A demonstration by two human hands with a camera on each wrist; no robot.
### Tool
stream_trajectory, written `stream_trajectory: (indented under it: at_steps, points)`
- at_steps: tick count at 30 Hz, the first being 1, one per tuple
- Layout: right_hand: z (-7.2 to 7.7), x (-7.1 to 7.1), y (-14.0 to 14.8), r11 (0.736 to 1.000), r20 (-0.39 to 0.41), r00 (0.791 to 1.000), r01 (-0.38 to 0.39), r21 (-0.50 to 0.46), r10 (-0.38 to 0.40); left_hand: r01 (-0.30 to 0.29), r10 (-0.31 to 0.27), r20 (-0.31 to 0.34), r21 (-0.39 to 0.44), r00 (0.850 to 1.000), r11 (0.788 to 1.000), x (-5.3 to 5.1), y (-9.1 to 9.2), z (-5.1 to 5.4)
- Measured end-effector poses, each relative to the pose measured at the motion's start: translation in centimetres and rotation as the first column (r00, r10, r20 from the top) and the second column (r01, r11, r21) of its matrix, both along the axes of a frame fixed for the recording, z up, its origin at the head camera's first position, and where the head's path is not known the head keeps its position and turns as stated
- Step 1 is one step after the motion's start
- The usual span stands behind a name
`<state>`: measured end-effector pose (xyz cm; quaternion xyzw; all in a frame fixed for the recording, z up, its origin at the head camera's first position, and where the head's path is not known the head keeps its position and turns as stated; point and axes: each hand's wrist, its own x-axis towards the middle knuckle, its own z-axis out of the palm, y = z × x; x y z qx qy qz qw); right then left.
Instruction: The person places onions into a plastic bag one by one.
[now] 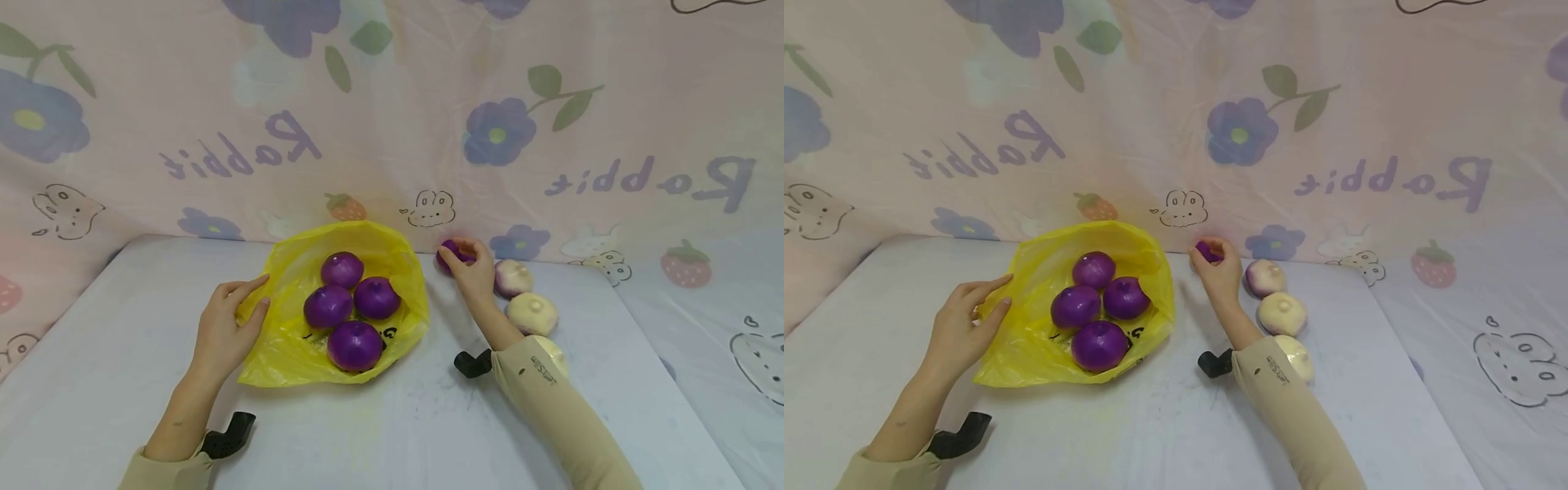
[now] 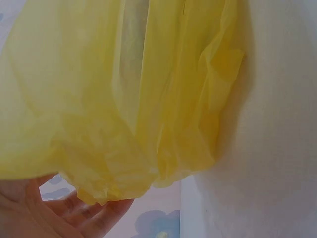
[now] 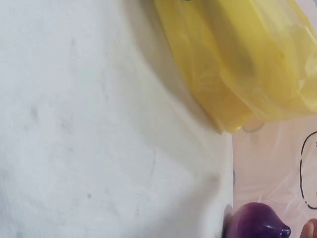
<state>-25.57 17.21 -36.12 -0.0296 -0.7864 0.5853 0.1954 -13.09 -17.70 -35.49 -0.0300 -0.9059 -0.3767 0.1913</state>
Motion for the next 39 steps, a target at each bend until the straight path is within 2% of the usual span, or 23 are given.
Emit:
stream_trajectory:
  at_steps: [4, 12, 22, 30, 39]
  points:
    - [-0.2, -0.5, 0.3, 0.999, 0.012, 0.999, 0.04, 0.03, -0.04, 0.004, -0.004, 0.002, 0.002, 1.0, 1.0, -0.1, 0.0, 0.0]
    - [-1.2, -1.4, 0.7, 0.991, -0.002, 0.998, 0.066, 0.121, -0.066, 0.001, -0.001, 0.011, 0.002, 1.0, 1.0, 0.0, 0.0, 0.1]
    - [-1.8, -2.1, 1.0, 0.977, 0.13, 0.989, 0.049, 0.209, -0.077, 0.006, -0.006, 0.006, 0.001, 1.0, 1.0, 0.1, 0.0, 0.2]
    - [-2.0, -2.4, 1.1, 0.979, 0.187, 0.979, 0.039, 0.202, -0.078, 0.001, -0.001, 0.007, 0.01, 1.0, 1.0, 0.0, -0.1, 0.1]
    - [-2.4, -2.5, 1.5, 0.974, 0.176, 0.981, 0.039, 0.222, -0.08, 0.006, -0.006, -0.008, 0.012, 1.0, 1.0, 0.1, -0.1, 0.0]
